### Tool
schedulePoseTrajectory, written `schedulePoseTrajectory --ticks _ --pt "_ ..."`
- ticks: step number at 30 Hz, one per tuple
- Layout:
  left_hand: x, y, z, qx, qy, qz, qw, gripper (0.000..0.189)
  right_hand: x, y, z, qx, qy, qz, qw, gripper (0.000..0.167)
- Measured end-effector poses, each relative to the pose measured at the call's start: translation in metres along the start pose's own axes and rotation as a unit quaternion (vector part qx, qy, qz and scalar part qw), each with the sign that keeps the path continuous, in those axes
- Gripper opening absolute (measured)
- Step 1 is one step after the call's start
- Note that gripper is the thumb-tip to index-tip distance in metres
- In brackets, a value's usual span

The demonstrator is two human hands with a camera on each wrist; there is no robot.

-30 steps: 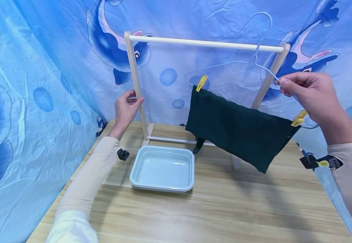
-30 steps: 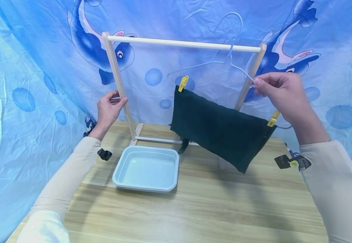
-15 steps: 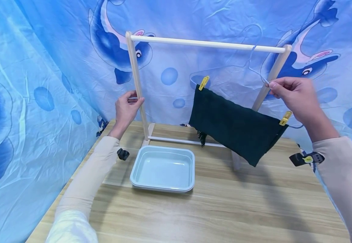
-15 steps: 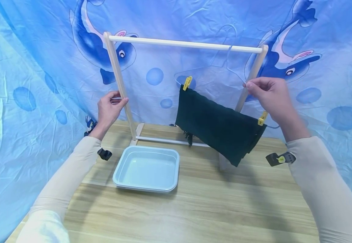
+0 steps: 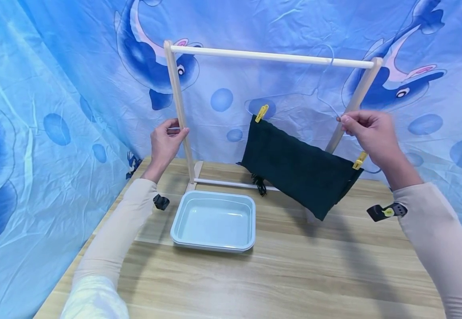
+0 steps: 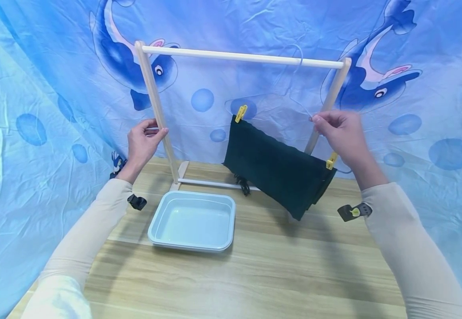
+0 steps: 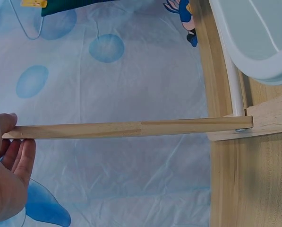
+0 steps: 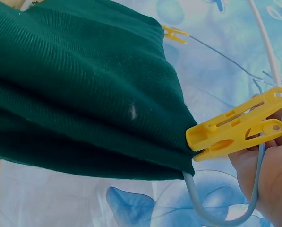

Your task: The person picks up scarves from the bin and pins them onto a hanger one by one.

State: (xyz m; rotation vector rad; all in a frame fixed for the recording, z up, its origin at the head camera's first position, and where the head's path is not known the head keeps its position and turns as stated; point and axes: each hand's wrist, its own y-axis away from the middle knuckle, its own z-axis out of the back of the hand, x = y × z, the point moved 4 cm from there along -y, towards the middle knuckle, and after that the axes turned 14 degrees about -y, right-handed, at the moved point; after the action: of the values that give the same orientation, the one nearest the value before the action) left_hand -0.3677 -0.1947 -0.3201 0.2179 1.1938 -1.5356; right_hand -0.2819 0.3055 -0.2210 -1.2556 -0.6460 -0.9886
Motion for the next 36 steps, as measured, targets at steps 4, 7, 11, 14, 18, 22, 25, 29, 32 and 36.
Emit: schedulePoseTrajectory --ticks 4,7,11,14,18,22,25,29,32,36 --pt "0.0 -0.001 -0.001 -0.001 -0.006 0.004 1.0 0.035 -0.007 0.0 -0.005 0.001 0.002 0.001 1.0 0.029" --pt "-0.002 -0.001 -0.001 0.0 -0.009 0.005 0.9999 0.036 -0.012 -0.001 -0.007 0.003 0.003 0.002 1.0 0.031" --pt "-0.004 0.0 0.0 0.003 -0.012 0.009 0.9999 0.036 -0.018 -0.003 -0.009 0.007 0.001 0.004 1.0 0.031" --pt "-0.004 -0.001 0.0 0.003 -0.014 0.014 0.9998 0.035 -0.022 -0.004 -0.009 0.007 -0.001 0.001 1.0 0.031" --pt "-0.004 -0.003 -0.001 0.005 -0.02 0.018 0.9996 0.035 -0.025 -0.007 -0.009 0.012 -0.001 -0.003 0.9999 0.033" --pt "-0.004 -0.003 -0.002 0.006 -0.025 0.02 0.9995 0.036 -0.026 -0.01 -0.01 0.022 0.029 -0.003 0.9993 0.036" --pt "-0.004 -0.002 -0.001 0.005 -0.023 0.021 0.9995 0.037 -0.025 -0.009 -0.012 0.028 0.055 -0.005 0.9981 0.04" --pt "-0.004 -0.001 -0.001 0.005 -0.022 0.02 0.9995 0.037 -0.024 -0.008 -0.013 0.035 0.066 -0.011 0.9972 0.04" --pt "-0.005 -0.002 -0.001 0.005 -0.021 0.018 0.9996 0.037 -0.024 -0.007 -0.014 0.037 0.069 -0.017 0.9968 0.04" --pt "-0.005 -0.002 -0.001 0.006 -0.021 0.016 0.9996 0.037 -0.025 -0.006 -0.013 0.037 0.075 -0.024 0.9962 0.041"
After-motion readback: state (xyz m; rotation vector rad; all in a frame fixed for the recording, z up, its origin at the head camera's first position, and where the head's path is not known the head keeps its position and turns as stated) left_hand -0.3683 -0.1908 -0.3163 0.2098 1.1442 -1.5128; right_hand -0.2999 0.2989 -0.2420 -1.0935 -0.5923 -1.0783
